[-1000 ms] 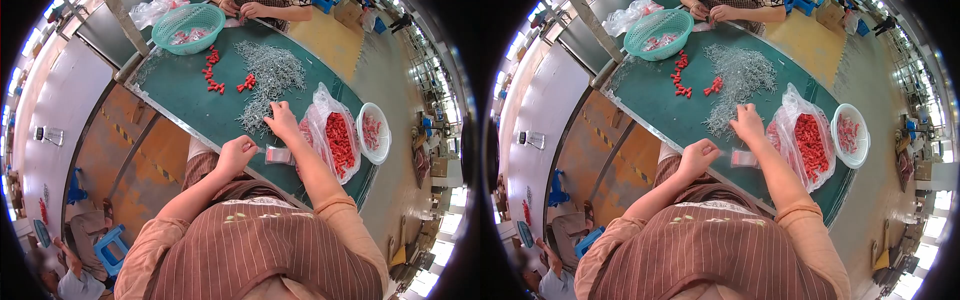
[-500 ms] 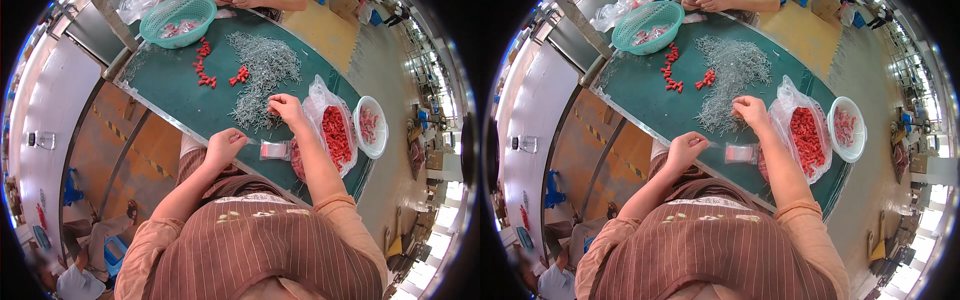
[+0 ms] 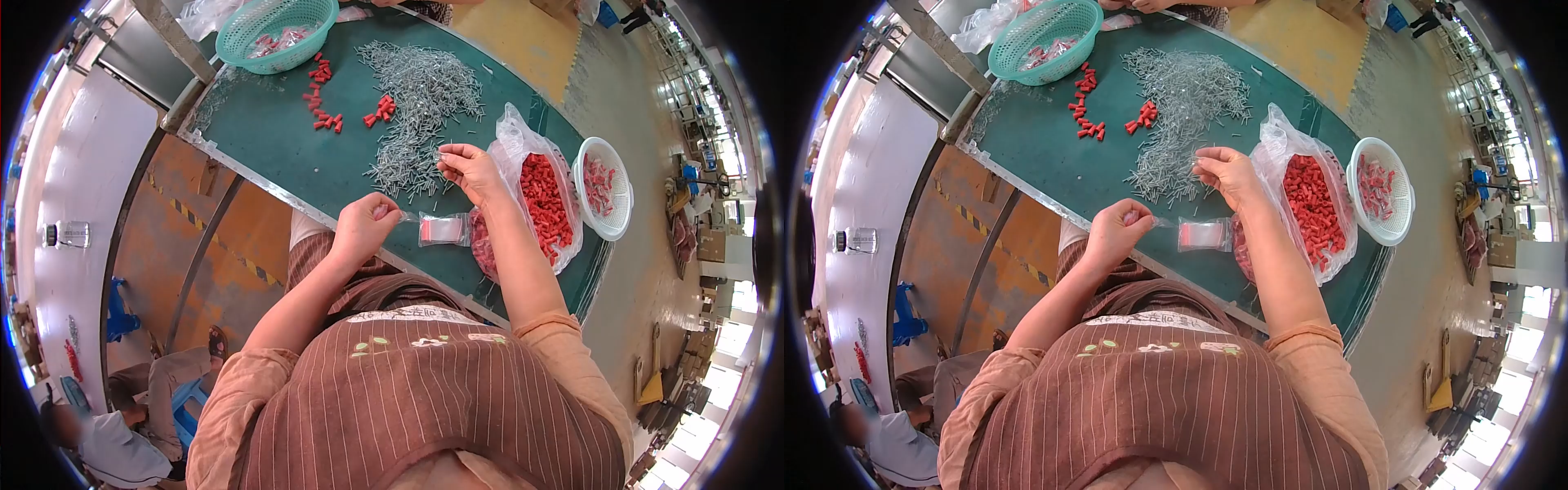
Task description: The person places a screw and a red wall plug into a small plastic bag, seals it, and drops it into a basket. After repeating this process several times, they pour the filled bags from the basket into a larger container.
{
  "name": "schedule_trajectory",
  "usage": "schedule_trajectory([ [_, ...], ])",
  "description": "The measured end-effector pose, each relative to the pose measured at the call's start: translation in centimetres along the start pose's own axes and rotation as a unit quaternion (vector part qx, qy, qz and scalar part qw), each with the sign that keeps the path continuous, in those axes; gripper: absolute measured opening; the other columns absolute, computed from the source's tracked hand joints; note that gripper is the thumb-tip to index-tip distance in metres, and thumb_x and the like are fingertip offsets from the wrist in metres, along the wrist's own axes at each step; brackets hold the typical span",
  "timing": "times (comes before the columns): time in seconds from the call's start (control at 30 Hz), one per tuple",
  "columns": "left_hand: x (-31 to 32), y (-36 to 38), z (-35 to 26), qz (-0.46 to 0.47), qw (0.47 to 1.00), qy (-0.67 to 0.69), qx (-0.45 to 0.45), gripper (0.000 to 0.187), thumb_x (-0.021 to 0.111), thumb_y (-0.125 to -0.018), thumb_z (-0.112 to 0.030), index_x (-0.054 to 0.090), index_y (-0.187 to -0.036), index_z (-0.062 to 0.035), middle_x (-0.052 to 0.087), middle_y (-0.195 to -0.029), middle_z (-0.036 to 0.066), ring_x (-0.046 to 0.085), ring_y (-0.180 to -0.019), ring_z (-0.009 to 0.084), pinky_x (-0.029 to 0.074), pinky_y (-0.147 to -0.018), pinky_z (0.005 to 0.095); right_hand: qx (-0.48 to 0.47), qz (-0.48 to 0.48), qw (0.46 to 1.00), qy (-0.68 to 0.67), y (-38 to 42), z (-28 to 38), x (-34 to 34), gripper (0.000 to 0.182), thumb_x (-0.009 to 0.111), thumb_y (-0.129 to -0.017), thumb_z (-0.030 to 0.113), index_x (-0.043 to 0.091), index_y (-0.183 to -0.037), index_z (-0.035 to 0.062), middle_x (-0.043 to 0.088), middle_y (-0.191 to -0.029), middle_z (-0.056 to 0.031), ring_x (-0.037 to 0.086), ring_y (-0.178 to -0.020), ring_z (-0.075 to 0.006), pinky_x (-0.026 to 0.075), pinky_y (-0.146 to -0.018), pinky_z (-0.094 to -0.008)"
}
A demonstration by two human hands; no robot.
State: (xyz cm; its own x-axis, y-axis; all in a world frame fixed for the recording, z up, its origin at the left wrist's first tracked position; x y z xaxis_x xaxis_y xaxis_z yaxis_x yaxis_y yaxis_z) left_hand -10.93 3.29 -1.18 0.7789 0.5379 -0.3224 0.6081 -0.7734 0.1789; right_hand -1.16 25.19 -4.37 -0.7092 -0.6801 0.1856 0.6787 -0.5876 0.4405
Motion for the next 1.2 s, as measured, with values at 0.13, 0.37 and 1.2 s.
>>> schedule_trajectory([
  [0.13,-0.1,-0.3,-0.4,-0.003,1.0,-0.018,-0.011,0.016,0.071,-0.08,-0.015,0.066,-0.083,0.0002,0.062,-0.069,0.007,0.057,-0.064,0.0145,0.047,-0.064,0.0297,-0.006,-0.026,0.998,0.051,0.5,0.4,-0.4,0.016,0.066,-0.088,0.005,0.065,-0.103,-0.0008,0.068,-0.091,-0.0073,0.068,-0.079,-0.0152,0.053,-0.065,-0.0235],
  [0.37,0.0,-0.7,-0.8,0.001,1.0,-0.018,-0.014,0.018,0.072,-0.078,-0.016,0.066,-0.083,0.0008,0.06,-0.066,0.01,0.058,-0.062,0.0179,0.048,-0.063,0.032,-0.072,-0.014,0.97,0.232,0.2,1.2,-0.9,0.015,0.065,-0.087,0.005,0.065,-0.1,-0.0018,0.068,-0.088,-0.0071,0.069,-0.077,-0.0142,0.052,-0.063,-0.0231],
  [1.2,-0.7,-3.8,-4.0,-0.07,0.993,-0.081,0.047,0.018,0.067,-0.077,-0.017,0.063,-0.079,0.0007,0.062,-0.069,0.015,0.061,-0.065,0.0284,0.049,-0.065,0.0359,-0.174,0.029,0.964,0.198,5.2,6.0,3.8,0.012,0.067,-0.084,0.002,0.068,-0.096,0.0026,0.066,-0.085,-0.0015,0.06,-0.077,-0.0081,0.048,-0.069,-0.0232],
])
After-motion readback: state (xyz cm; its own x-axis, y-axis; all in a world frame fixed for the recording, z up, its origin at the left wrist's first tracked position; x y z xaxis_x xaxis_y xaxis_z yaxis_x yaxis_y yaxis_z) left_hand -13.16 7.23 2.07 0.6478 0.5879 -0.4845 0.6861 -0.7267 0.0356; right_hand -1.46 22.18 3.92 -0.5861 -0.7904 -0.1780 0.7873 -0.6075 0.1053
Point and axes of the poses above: each hand's wrist, its own y-axis away from the middle knuckle, its own x-axis out of the palm, z = x × y, the point moved 7 cm from there along -y, towards the middle knuckle
